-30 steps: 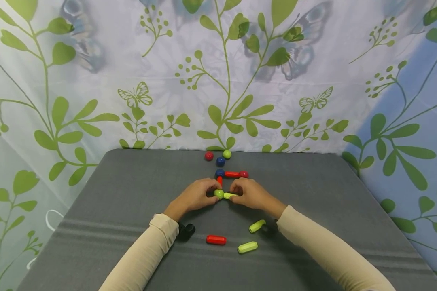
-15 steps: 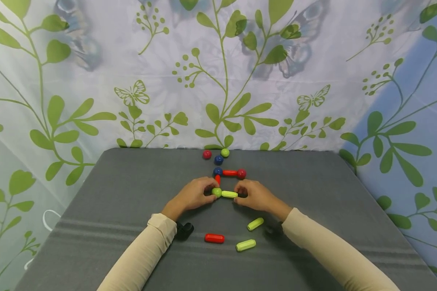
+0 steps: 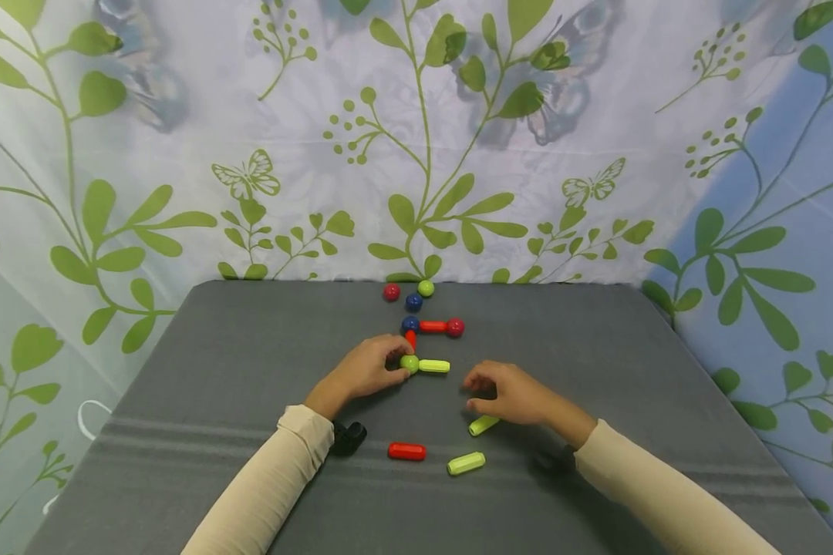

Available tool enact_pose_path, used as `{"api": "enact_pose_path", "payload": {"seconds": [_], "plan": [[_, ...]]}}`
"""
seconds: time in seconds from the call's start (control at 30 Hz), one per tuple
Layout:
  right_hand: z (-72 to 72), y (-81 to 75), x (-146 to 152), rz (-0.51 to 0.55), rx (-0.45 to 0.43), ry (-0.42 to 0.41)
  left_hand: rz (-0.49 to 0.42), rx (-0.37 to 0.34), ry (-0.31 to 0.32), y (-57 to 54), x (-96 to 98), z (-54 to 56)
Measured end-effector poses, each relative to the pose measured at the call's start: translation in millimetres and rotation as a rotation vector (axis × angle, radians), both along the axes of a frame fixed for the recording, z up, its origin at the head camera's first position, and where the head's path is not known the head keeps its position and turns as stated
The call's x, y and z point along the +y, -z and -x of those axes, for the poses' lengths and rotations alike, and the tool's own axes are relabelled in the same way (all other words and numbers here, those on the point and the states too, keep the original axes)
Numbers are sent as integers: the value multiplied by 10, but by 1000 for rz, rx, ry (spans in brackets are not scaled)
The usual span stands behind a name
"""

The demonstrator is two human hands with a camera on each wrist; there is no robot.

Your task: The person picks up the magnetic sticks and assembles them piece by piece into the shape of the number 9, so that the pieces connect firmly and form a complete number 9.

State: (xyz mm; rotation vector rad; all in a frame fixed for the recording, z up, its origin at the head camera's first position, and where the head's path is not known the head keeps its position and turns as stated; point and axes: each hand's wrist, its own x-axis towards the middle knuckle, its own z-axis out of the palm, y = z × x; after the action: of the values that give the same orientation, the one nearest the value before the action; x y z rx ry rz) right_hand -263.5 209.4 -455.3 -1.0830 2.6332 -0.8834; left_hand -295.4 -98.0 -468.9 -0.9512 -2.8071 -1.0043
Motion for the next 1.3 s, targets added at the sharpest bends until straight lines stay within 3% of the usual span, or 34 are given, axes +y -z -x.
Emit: {"api": "enact_pose_path", "payload": {"seconds": [0.33,0.67,0.9,1.1,1.3], "plan": [[-126,158,387,166,-3,-52,-12,-62,-20,-146,-67,88],[-177,166,432,135,72,-60,-72,-22,-114,-292,-106,426],[-183,209,379,80,137,-64,-39,-65,-105,-239,12,634],[-198,212,384,66,123,-40,-42,-68,-76,-122,108,690],[-198,212,435,88,116,-38,-53,-63,-91,-52,203,708]]}}
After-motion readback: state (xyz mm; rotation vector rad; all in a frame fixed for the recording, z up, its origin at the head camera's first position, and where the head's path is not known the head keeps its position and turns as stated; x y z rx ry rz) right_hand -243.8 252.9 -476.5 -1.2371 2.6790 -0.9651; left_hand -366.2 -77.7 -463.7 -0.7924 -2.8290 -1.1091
